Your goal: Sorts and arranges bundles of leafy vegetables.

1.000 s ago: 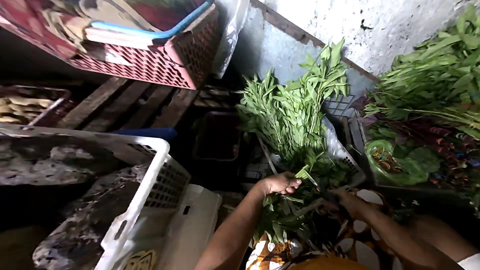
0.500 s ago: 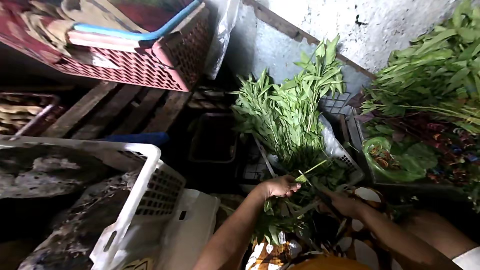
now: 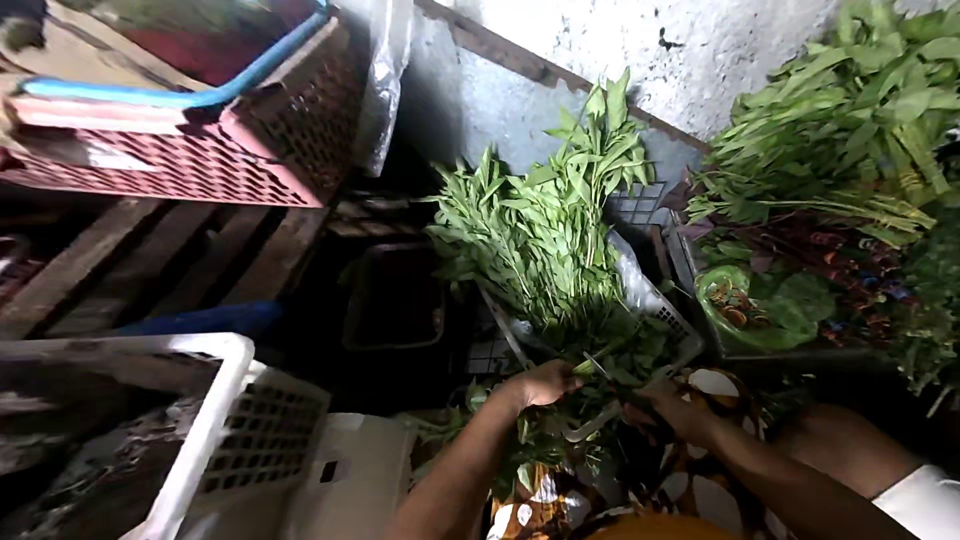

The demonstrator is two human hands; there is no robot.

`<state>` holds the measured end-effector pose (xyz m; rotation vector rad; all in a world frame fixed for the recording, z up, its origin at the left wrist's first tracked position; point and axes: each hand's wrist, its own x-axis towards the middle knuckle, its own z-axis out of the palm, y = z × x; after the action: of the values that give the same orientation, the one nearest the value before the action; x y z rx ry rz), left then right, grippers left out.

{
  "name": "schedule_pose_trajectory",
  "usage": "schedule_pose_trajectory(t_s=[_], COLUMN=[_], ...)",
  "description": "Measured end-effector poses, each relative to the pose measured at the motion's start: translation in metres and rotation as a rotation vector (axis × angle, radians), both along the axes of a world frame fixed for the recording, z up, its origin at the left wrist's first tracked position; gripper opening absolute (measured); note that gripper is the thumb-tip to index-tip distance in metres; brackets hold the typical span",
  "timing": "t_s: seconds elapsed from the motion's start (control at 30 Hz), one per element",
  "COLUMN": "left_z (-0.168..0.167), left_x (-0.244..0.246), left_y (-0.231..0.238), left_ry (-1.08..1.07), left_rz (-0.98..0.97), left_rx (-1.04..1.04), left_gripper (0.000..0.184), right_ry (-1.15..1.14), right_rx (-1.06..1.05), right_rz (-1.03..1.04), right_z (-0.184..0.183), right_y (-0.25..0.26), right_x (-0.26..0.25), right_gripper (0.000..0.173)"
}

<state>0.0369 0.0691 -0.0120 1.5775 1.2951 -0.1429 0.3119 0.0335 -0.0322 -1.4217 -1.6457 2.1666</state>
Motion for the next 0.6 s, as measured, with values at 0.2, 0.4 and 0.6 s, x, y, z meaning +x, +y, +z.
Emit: schedule_pose_trajectory(t_s=[0.2, 0.4, 0.6], left_z=[0.0, 0.023, 0.041], left_x=[-0.016, -0.028, -0.051], left_y=[-0.001, -0.019, -0.071], left_ry=[-0.156, -0.169, -0.098], left_rz=[0.273, 0.463, 0.681], left_rx=[0.05, 0.206, 0.508], left_gripper=[0.028, 0.027, 0.033], right_ry=[-0.698, -0.793, -1.068], right_rx=[0.475, 0.79, 0.757], right_rz=[0.178, 0.03, -0.391], right_z=[0.019, 0.03, 0.035], right_y=[0.047, 0.087, 0.117], right_x=[0.017, 0.049, 0.1], right_gripper=[0.045, 0.034, 0.037])
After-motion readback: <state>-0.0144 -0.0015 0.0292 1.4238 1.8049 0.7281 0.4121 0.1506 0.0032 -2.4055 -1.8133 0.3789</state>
